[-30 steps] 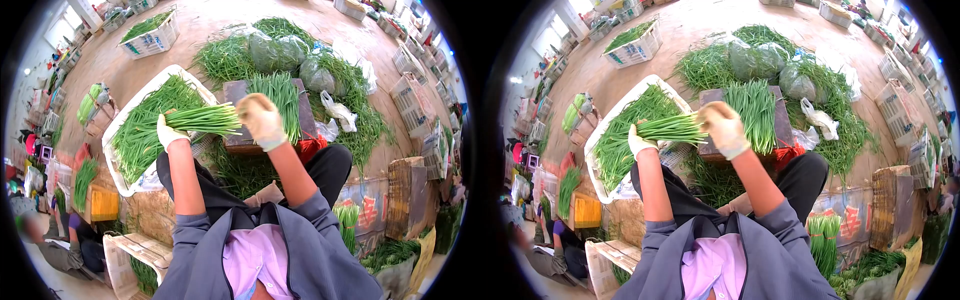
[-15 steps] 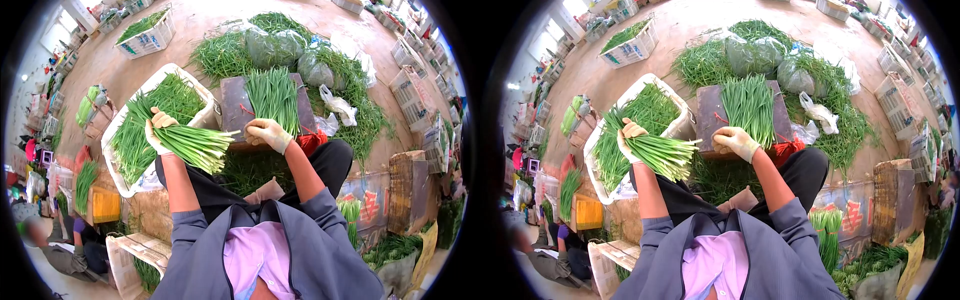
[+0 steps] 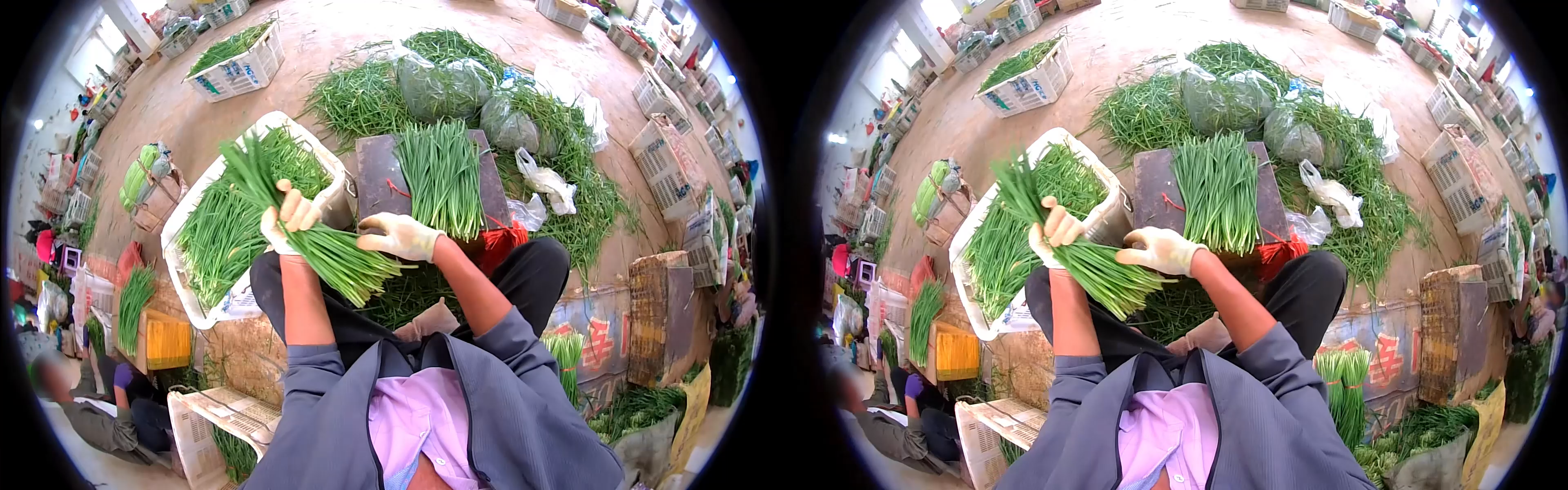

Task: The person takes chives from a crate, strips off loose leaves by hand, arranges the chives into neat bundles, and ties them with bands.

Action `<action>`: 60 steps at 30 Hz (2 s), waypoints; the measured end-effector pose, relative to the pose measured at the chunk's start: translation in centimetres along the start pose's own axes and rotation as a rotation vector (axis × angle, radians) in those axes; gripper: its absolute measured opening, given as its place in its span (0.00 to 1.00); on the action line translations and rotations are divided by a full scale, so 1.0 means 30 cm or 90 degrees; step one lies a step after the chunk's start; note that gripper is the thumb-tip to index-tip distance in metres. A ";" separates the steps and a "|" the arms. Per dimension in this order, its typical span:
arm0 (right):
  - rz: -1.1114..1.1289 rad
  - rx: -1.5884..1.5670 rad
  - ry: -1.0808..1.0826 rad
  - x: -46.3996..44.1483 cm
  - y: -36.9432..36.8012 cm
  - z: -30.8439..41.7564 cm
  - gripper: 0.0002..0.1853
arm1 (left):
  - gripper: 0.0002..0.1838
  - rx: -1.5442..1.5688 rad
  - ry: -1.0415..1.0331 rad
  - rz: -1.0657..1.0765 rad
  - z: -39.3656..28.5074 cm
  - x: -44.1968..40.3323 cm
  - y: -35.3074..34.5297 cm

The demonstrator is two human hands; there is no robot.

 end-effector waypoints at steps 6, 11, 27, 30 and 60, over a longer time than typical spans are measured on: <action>-0.085 -0.191 0.052 -0.029 -0.041 -0.008 0.41 | 0.26 -0.096 0.107 0.011 0.060 -0.016 0.030; -0.010 -0.366 0.011 -0.035 -0.210 0.018 0.44 | 0.27 -0.223 0.067 -0.085 0.138 -0.065 0.036; -0.080 -0.482 -0.132 -0.029 -0.100 -0.106 0.17 | 0.14 -0.737 -0.145 -0.500 0.094 0.143 0.187; -0.030 -0.560 -0.145 -0.007 -0.085 -0.081 0.16 | 0.23 -0.690 -0.038 -0.589 0.077 0.139 0.201; -0.319 -0.806 -0.120 0.059 0.053 -0.055 0.10 | 0.25 -0.148 0.042 -0.353 0.044 0.018 0.198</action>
Point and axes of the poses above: each hand's wrist, its own x-axis away from the middle knuckle, its own y-axis out of the back of the hand, z = x × y, the point moved 3 cm from there along -x, towards the middle knuckle, and after that the axes turned 6 degrees about -z, right-handed, at the moved point
